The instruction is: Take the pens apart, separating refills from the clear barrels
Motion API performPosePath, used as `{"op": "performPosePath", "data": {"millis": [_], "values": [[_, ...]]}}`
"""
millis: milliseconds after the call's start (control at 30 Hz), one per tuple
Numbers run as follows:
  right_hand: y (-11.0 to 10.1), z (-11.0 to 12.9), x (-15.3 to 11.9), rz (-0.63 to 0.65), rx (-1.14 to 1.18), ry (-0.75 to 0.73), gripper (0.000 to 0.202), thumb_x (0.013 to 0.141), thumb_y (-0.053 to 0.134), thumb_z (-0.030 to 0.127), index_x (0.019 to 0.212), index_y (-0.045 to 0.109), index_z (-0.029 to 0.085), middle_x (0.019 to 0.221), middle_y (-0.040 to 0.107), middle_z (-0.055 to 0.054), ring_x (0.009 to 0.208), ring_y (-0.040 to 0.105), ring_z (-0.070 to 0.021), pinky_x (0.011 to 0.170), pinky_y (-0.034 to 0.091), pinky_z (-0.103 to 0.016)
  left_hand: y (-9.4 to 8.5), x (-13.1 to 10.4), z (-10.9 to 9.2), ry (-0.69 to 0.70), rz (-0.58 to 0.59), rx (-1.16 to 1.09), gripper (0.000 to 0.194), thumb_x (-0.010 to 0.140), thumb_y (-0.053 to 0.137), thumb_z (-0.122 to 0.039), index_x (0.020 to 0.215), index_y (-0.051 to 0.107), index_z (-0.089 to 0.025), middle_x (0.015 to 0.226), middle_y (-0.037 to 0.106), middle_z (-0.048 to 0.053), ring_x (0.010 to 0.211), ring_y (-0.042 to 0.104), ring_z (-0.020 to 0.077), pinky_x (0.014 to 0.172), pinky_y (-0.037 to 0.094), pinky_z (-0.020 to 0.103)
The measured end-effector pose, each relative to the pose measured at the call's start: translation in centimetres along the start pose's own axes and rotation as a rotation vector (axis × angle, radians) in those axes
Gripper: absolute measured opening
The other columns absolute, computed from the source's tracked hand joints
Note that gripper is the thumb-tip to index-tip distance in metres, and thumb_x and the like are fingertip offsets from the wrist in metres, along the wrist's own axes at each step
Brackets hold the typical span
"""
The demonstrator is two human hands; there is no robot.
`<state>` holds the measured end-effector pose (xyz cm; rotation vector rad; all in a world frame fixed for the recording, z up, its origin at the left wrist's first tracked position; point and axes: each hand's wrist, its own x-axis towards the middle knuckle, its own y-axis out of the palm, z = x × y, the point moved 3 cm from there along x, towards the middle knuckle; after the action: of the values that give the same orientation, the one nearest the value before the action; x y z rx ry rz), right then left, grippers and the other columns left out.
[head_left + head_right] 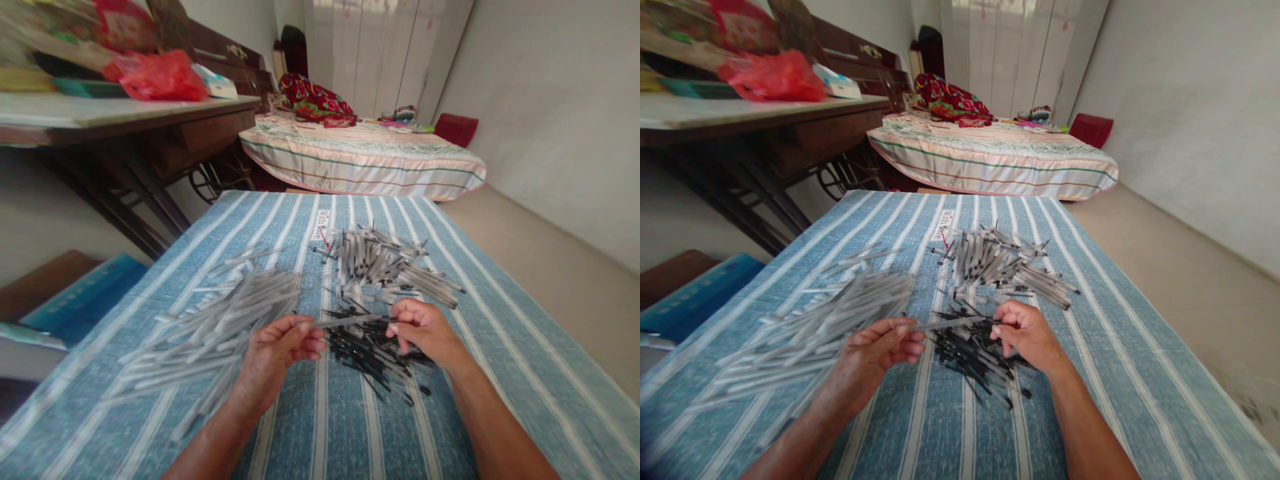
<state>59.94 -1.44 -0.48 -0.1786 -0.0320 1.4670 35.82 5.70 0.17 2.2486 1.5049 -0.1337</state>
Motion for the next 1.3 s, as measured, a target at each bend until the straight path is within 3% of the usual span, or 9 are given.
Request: {"op": "performPosePath", "data": {"millis": [200,367,467,667,800,933,1000,1167,1300], "values": [[-0.2,-0.3,-0.2,-0.031,-0.134,0.028,0.027,0.075,0.059,0.034,0.094,0.057,0.015,0.049,0.056,0.005,0.028,0.036,-0.0032,0.031,0.026,-0.014,0.2,-0.2,0.1,-0.014,0.007,0.018,0.02,0.071,0.065,-0.025,0.084,0.06,-0.011,0.072,0.07,0.009,0.059,0.065,0.0176,0.055,0.052,0.027],[0.7,0.0,-0.3,0.004,-0.119,0.029,0.021,0.079,0.054,0.033,0.074,0.058,0.014,0.047,0.055,0.004,0.028,0.036,-0.0026,0.031,0.025,-0.014,0.3,-0.1,0.4,-0.014,0.043,0.026,0.02,0.072,0.064,-0.025,0.085,0.06,-0.011,0.074,0.07,0.009,0.061,0.065,0.0177,0.057,0.052,0.028],[-0.1,0.1,-0.4,0.011,-0.095,0.026,0.02,0.079,0.053,0.032,0.071,0.055,0.014,0.047,0.056,0.004,0.029,0.037,-0.0028,0.032,0.025,-0.013,-0.3,0.1,0.0,0.0,0.02,0.04,0.021,0.071,0.065,-0.026,0.085,0.06,-0.011,0.073,0.07,0.009,0.058,0.064,0.0173,0.056,0.051,0.028],[-3.6,0.0,-0.8,-0.098,-0.099,0.047,0.021,0.078,0.054,0.033,0.068,0.053,0.014,0.045,0.054,0.004,0.028,0.035,-0.0026,0.032,0.024,-0.013,-3.1,0.4,-3.2,0.147,-0.196,0.136,0.024,0.064,0.066,-0.025,0.084,0.061,-0.012,0.064,0.068,0.005,0.051,0.061,0.0149,0.052,0.049,0.025],[-4.6,-0.1,-1.0,-0.08,-0.157,0.109,0.021,0.076,0.055,0.033,0.066,0.052,0.015,0.042,0.051,0.006,0.028,0.032,-0.0027,0.032,0.021,-0.014,-4.7,0.3,-5.2,0.25,-0.383,0.247,0.024,0.063,0.064,-0.025,0.083,0.061,-0.013,0.062,0.067,0.002,0.05,0.06,0.0139,0.053,0.05,0.025],[-4.8,-0.4,-1.0,-0.013,-0.291,0.17,0.02,0.074,0.055,0.035,0.069,0.055,0.015,0.04,0.048,0.007,0.029,0.03,-0.0036,0.032,0.02,-0.015,-5.9,0.3,-6.0,0.314,-0.486,0.48,0.027,0.063,0.062,-0.029,0.085,0.062,-0.014,0.063,0.066,0.001,0.05,0.058,0.0143,0.053,0.049,0.026],[-4.9,-0.7,-0.7,-0.038,-0.354,0.147,0.022,0.074,0.055,0.036,0.07,0.057,0.015,0.04,0.047,0.007,0.032,0.033,-0.0049,0.035,0.023,-0.016,-6.6,0.3,-6.0,0.345,-0.529,0.633,0.024,0.064,0.06,-0.032,0.083,0.062,-0.017,0.062,0.066,0.001,0.05,0.058,0.015,0.052,0.048,0.026],[-5.3,-1.8,0.3,-0.339,-0.535,-0.035,0.02,0.074,0.054,0.036,0.069,0.06,0.017,0.043,0.042,0.007,0.04,0.04,-0.0086,0.042,0.029,-0.019,-8.1,0.0,-6.7,0.424,-0.593,1.014,0.021,0.069,0.054,-0.042,0.078,0.063,-0.025,0.055,0.063,0.001,0.047,0.057,0.0181,0.047,0.043,0.027],[-5.0,-2.4,0.8,-0.503,-0.785,-0.112,0.019,0.076,0.052,0.036,0.074,0.064,0.021,0.05,0.054,0.003,0.047,0.049,-0.0126,0.047,0.034,-0.021,-8.7,-0.4,-7.9,0.377,-0.658,1.466,0.027,0.071,0.053,-0.048,0.073,0.063,-0.023,0.049,0.059,-0.002,0.045,0.055,0.0165,0.044,0.035,0.022]]}}
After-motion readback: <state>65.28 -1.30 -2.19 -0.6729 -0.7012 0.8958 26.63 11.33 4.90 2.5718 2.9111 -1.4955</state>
